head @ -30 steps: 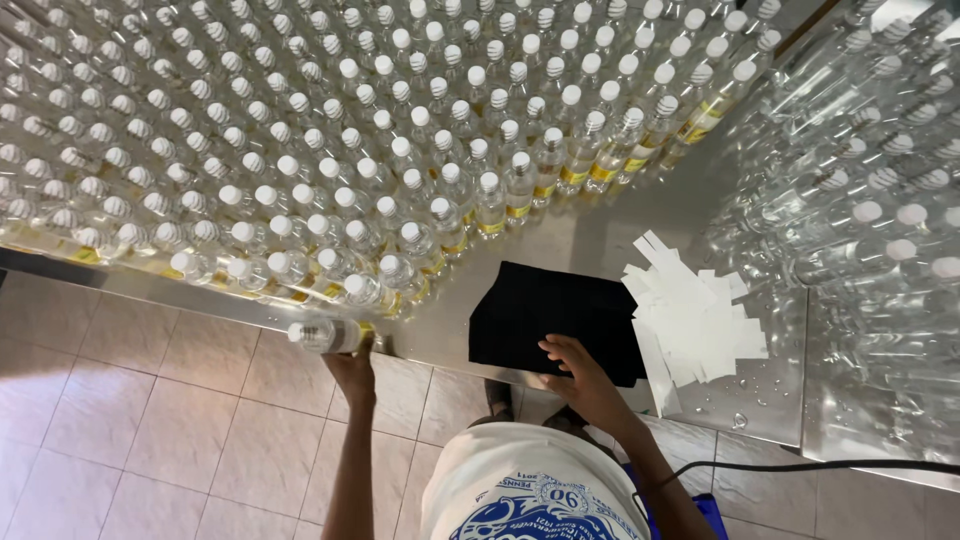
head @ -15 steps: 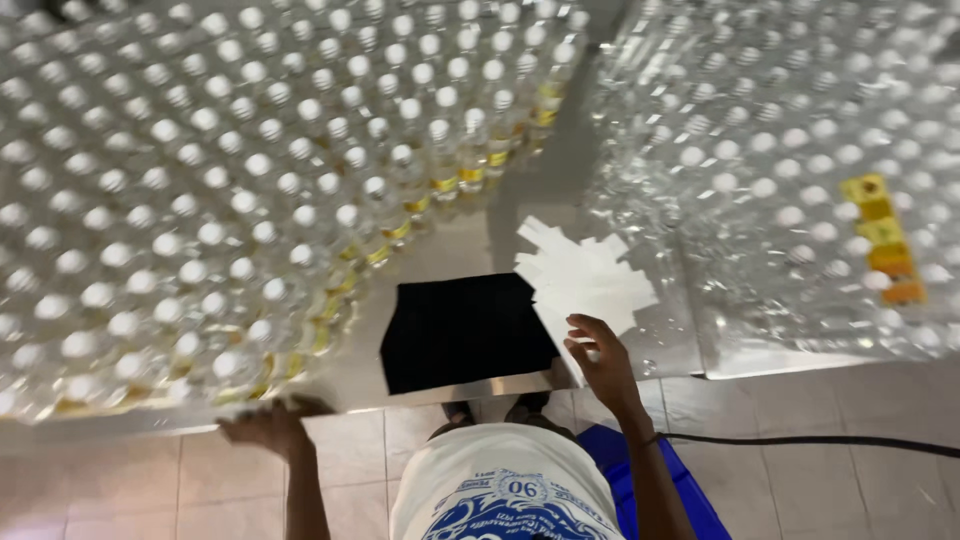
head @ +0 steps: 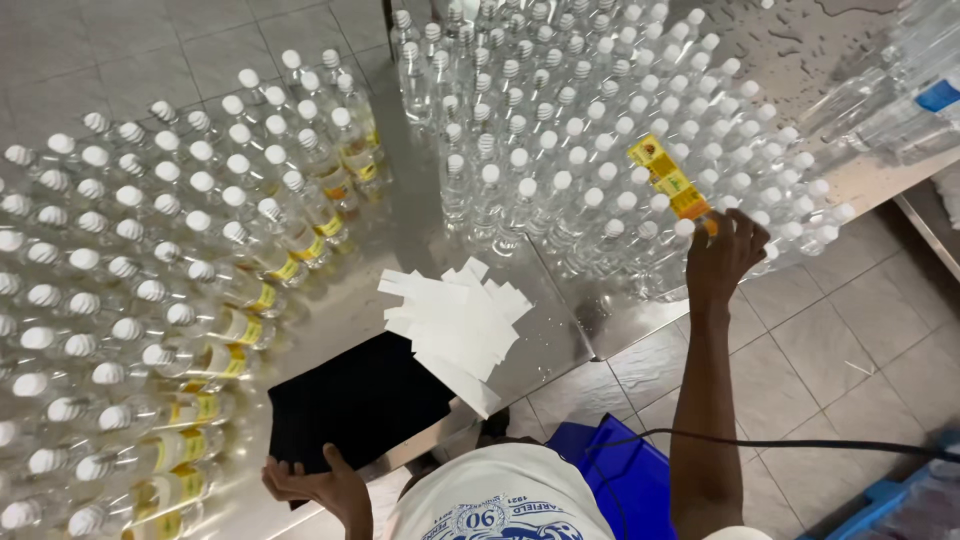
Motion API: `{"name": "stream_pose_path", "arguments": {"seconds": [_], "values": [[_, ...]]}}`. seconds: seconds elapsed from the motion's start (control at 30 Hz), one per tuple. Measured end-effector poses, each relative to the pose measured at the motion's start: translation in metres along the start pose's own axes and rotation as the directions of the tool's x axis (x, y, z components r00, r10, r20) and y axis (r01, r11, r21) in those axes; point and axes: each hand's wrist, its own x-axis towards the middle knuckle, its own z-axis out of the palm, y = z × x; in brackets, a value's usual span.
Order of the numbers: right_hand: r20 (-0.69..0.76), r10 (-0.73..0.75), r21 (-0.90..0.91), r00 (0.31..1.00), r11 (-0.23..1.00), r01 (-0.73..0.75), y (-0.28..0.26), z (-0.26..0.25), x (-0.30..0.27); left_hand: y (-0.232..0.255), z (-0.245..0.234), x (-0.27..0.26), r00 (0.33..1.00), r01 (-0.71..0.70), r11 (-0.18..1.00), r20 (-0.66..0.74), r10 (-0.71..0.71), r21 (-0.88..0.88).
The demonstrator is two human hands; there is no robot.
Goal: The person repeatedly picks up clear plastic bottles from a table, applies a yellow label to each bottle, and places the labeled bottle back among others. The process is repeated for multiple bottles.
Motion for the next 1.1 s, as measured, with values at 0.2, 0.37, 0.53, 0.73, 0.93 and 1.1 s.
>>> {"name": "stream_pose_path", "arguments": {"seconds": [0.2,0.37,0.53,0.73,0.93,1.1], "values": [[0.395,0.244,0.047,0.886,0.957,-0.285,0.059,0.044,0.058,0.049,0.038,-0.014,0.995,0.001,0.997,0.100,0.006,-0.072],[0.511,0.302,0.257,0.805,0.840,-0.478,0.041,0.020,0.075,0.086,0.051,-0.026,0.988,0.116,0.988,0.116,-0.103,-0.103],[0.586,0.396,0.479,0.708,0.536,-0.696,0.033,0.002,0.088,0.093,0.060,-0.043,0.976,0.171,0.976,0.159,-0.150,-0.131],[0.635,0.406,0.355,0.657,0.603,-0.715,0.047,0.015,0.092,0.100,0.073,-0.056,0.950,0.226,0.959,0.257,-0.178,-0.169],[0.661,0.380,0.443,0.647,0.499,-0.745,0.073,0.031,0.094,0.098,0.080,-0.055,0.935,0.268,0.941,0.293,-0.201,-0.208],[0.619,0.416,0.369,0.666,0.595,-0.714,0.055,0.020,0.090,0.087,0.077,-0.052,0.943,0.215,0.954,0.299,-0.147,-0.210]]}}
